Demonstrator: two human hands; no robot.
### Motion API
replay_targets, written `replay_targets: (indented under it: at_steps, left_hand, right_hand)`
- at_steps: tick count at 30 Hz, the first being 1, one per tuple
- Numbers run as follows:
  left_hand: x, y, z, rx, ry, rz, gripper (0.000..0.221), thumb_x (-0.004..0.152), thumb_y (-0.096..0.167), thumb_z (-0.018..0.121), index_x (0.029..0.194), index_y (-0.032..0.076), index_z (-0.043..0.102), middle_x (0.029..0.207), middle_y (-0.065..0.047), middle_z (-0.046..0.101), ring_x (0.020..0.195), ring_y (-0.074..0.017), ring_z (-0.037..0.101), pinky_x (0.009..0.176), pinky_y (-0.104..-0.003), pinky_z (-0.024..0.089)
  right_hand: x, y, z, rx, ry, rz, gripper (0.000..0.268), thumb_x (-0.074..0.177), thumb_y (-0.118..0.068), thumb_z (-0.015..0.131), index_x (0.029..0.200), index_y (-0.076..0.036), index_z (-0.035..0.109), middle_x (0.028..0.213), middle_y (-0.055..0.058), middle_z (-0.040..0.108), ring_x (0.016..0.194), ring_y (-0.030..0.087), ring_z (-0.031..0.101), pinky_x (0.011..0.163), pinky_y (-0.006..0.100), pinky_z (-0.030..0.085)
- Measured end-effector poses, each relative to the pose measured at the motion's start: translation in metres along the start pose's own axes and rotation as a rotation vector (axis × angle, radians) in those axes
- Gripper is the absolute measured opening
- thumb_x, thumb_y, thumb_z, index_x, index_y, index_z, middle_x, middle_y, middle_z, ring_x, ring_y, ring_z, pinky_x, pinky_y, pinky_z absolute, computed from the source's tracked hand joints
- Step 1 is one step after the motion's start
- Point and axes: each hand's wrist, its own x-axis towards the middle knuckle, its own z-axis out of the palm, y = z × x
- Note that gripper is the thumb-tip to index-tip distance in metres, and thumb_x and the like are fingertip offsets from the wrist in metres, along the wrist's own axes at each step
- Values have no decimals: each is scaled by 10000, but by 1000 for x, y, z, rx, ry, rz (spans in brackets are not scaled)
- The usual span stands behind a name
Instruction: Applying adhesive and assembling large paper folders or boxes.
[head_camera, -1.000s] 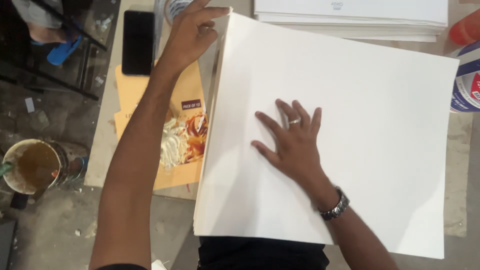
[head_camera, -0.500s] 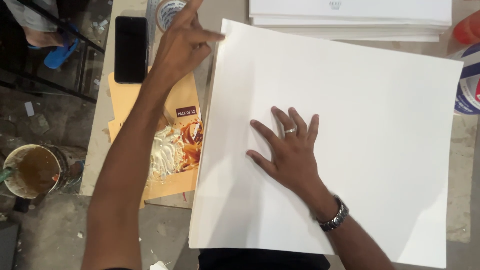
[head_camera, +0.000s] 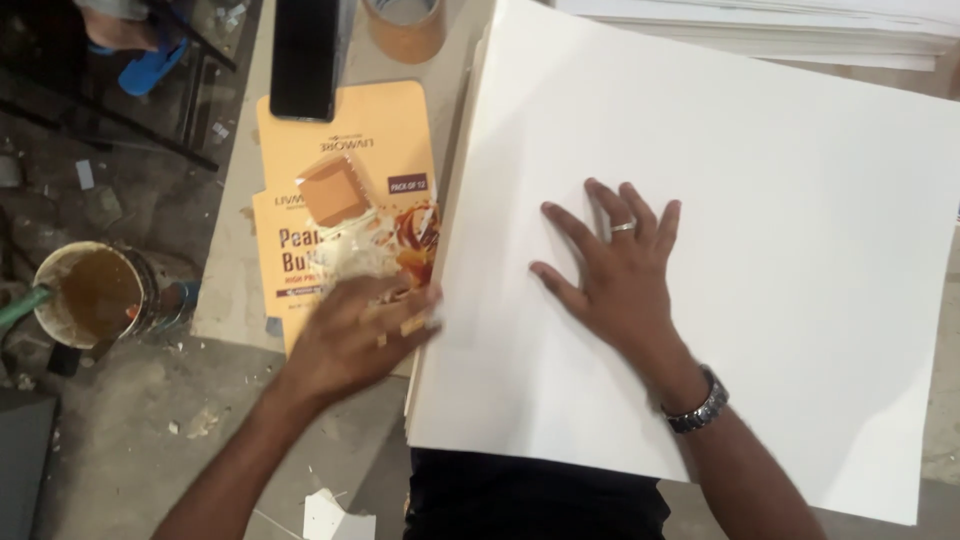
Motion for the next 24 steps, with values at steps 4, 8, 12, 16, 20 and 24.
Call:
replay_targets:
  at_steps: [4,8,12,16,20,24]
  left_hand:
    - [-82,17,11,22,88,153,477,886,285,831,1343,272,696,1251,-73,613,1190,-284,592,984,-495,567]
    - [-120,47,10,96,376,422,499,878,93,796,1339,247,680,1425,19,529,1241,-248,601,1017,-442,612]
    - [-107,92,-5,-208,345,300,542,888,141,800,1383,257,611,1565,-107,444,1354,-334,563,1070,-446,573]
    - [-48,140,-10,-317,-44,215,683,877,267,826,1434,152,447,1563,-241,411,1451,-486,436,1155,-579,424]
    - [-12,153,10,150,48,253,922,754,218,794,1564,255,354,1568,-303,320,1427,-449,411,1121,-567,404]
    - [-9,148,30,143,142,261,849,861,215,791,1567,276,321,1591,-298,283,1443,-414,397,1059,-552,412]
  right_hand:
    - [0,0,-2,2,5,-8,569,929,-552,704,1422,-280,624,1548,164,441,1475,415,285,1150,790,121]
    - [0,2,-2,-21,18,-14,565,941,-528,709,1433,-263,626,1544,174,459,1472,425,299,1134,788,145]
    - [1,1,-4,-15,30,-19,579,952,-516,699,1444,-222,617,1541,185,468,1462,430,323,1132,763,185]
    - [-7,3,-15,-9,-19,-26,584,969,-511,670,1445,-179,607,1550,186,459,1450,401,362,1160,707,229]
    - [-47,5,-32,-50,-176,-60,611,950,-543,631,1453,-201,574,1574,122,429,1461,327,379,1184,648,246]
    - [-94,7,-54,-84,-309,-95,798,812,-680,647,1468,-247,508,1615,113,320,1494,360,242,1163,698,143]
